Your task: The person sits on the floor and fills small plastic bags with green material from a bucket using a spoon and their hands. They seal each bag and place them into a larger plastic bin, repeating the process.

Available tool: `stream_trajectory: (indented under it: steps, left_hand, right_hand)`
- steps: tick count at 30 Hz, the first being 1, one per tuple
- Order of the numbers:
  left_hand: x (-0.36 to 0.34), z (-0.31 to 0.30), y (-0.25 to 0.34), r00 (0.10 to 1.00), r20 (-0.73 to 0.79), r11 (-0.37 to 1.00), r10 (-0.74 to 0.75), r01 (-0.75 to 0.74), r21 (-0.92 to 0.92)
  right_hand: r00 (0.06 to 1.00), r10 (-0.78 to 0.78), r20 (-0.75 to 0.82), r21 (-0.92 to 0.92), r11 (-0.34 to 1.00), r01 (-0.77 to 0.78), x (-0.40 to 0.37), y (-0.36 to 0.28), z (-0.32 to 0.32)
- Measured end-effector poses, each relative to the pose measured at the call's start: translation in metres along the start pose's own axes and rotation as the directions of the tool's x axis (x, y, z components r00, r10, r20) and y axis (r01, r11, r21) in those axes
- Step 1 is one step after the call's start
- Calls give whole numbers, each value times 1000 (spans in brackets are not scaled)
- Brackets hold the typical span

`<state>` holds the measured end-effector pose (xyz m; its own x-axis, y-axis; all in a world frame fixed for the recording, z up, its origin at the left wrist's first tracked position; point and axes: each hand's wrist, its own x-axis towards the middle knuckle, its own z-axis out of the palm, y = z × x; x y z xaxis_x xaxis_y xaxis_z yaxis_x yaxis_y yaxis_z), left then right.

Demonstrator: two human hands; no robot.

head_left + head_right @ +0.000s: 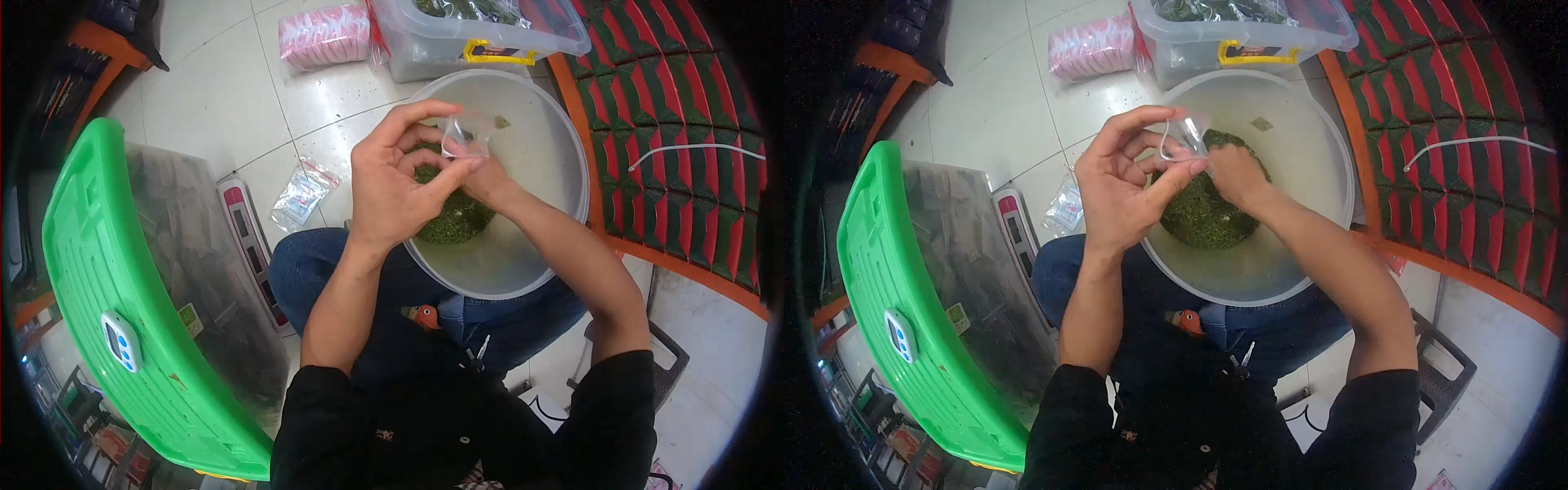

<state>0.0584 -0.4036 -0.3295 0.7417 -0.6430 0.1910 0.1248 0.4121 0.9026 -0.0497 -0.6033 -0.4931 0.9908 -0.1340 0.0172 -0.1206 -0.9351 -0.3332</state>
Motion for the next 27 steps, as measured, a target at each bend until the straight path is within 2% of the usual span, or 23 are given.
stream_trajectory:
  steps: [2, 4, 6, 7, 8, 10, 11, 12, 14, 15, 16, 18, 19, 20, 21, 22, 23, 25, 27]
  left_hand:
    - [1, 0, -1, 999, -2, 999, 36, -36, 25]
    - [2, 0, -2, 997, -1, 996, 76, -76, 56]
    - [0, 0, -2, 998, 6, 993, 67, -67, 98]
    - [0, 1, -1, 998, 9, 993, 70, -70, 97]
    - [0, 2, -1, 997, 11, 988, 71, -72, 134]
    - [-1, 4, 0, 997, 18, 982, 75, -77, 173]
    - [-1, 5, 2, 998, 9, 980, 61, -61, 192]
    - [-1, 6, 4, 999, -1, 977, 48, -47, 209]
    - [-2, 7, 2, 998, -3, 973, 65, -63, 221]
    - [-2, 8, 2, 997, -10, 970, 73, -68, 233]
    - [-2, 9, 2, 997, -3, 970, 80, -77, 229]
    - [-3, 10, 3, 997, 8, 968, 72, -72, 241]
    - [-4, 10, 4, 997, 10, 967, 74, -74, 243]
    - [-4, 11, 4, 998, 16, 963, 65, -67, 259]
    - [-4, 12, 3, 998, 22, 960, 55, -59, 275]
    - [-5, 13, 2, 998, 26, 960, 55, -60, 275]
    - [-4, 15, 1, 996, -8, 960, 88, -82, 266]
    - [-4, 18, 0, 992, -36, 960, 120, -107, 258]
    - [-4, 19, 1, 992, -41, 954, 118, -102, 282]
  right_hand:
    - [976, 108, 191, 112, 985, -131, -10, -27, -17]
    - [908, 183, 377, 200, 941, -273, -20, -50, -24]
    - [801, 217, 558, 257, 873, -415, -30, -65, -31]
    - [708, 229, 668, 334, 757, -561, -32, -69, -36]
    - [712, 232, 663, 335, 759, -559, -32, -65, -40]
    - [707, 199, 678, 544, 511, -666, -31, -53, -50]
    - [681, 203, 704, 558, 435, -707, -25, -53, -65]
    - [686, 205, 698, 562, 437, -703, -27, -51, -73]
    - [714, 80, 696, 669, 290, -685, -31, -49, -91]
    - [709, 72, 701, 673, 261, -692, -36, -54, -100]
    - [714, 79, 696, 676, 265, -688, -37, -53, -106]
    - [791, 162, 590, 734, 298, -610, -45, -49, -114]
    - [843, 90, 530, 700, 514, -495, -49, -35, -110]
    - [845, 92, 526, 704, 511, -494, -50, -39, -118]
    - [842, 100, 529, 418, 833, -362, -48, -47, -133]
    - [841, 111, 530, 44, 986, -158, -46, -53, -143]
    - [843, 112, 526, 43, 986, -158, -41, -56, -145]
    - [868, 355, 348, -124, 935, -333, -28, -63, -143]
    - [850, 401, 341, -144, 916, -375, -14, -56, -124]
